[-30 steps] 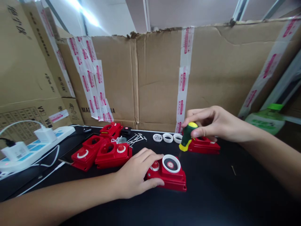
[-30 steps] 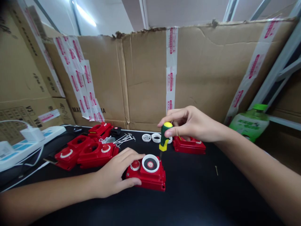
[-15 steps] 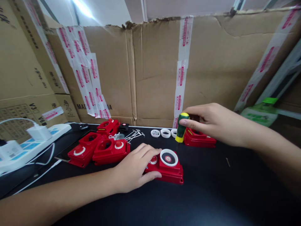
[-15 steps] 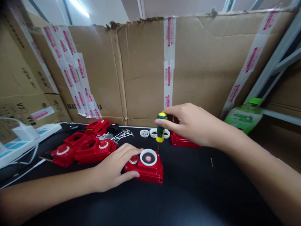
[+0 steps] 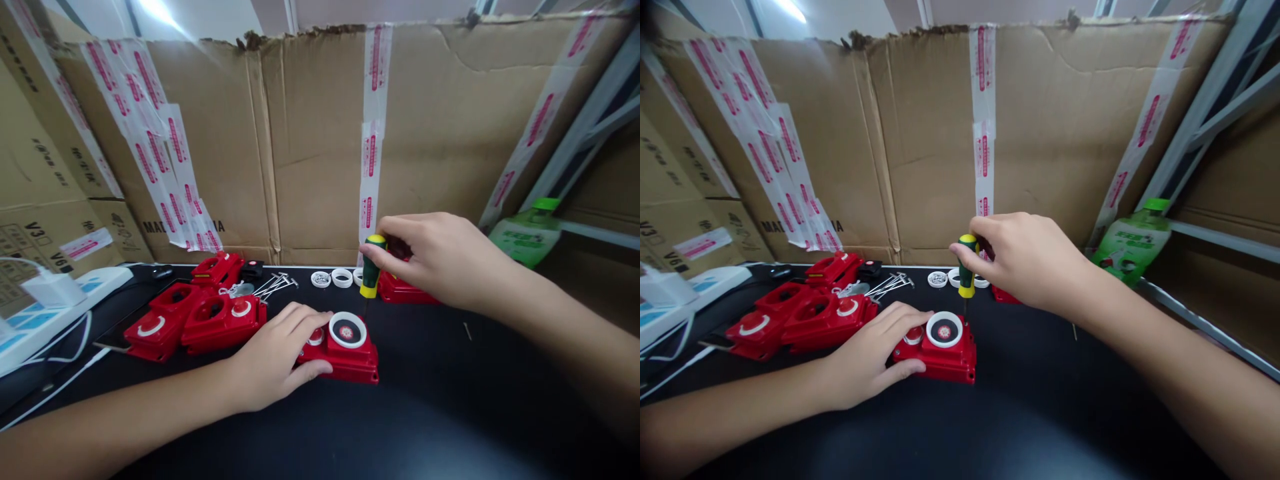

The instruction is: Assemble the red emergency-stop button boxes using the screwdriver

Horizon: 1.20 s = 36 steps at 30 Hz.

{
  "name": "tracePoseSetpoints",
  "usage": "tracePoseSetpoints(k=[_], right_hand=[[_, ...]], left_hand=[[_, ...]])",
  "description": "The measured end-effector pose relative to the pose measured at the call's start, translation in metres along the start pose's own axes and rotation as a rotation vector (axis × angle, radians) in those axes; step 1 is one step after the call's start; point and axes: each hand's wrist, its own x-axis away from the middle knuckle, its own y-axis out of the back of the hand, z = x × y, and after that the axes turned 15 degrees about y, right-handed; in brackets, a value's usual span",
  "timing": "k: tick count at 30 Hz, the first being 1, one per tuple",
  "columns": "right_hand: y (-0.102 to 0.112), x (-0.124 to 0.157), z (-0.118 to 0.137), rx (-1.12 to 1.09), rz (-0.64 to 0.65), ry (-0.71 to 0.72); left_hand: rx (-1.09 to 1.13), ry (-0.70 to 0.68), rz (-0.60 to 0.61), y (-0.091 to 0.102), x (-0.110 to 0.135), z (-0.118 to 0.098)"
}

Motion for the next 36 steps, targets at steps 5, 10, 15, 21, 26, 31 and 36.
tracePoseSetpoints(k=[5, 10, 15, 21, 26, 31, 36], right_hand=[[0.006, 0.001, -0.008, -0.12, 0.015, 0.096], [0.015, 0.002, -0.016, -0.283, 0.082, 0.22], [0.02, 0.004, -0.02, -0.415, 0.132, 0.257], [0.021, 0.006, -0.027, -0.512, 0.161, 0.308], [0.02, 0.007, -0.039, -0.589, 0.184, 0.331], [0.028, 0.011, -0.049, -0.769, 0.252, 0.259], [0.031, 0.011, -0.037, -0.569, 0.197, 0.31]], left_hand=[[0.006, 0.009, 0.011, 0.0, -0.001, 0.0], [0.013, 0.012, 0.016, 0.001, 0.0, -0.002], [0.017, 0.012, 0.01, 0.001, -0.001, -0.002], [0.025, 0.018, 0.011, 0.001, -0.001, -0.002], [0.017, 0.025, 0.017, 0.001, 0.0, -0.002], [0.019, 0.03, 0.001, 0.001, -0.001, -0.002], [0.01, 0.016, 0.005, 0.002, -0.002, -0.003]])
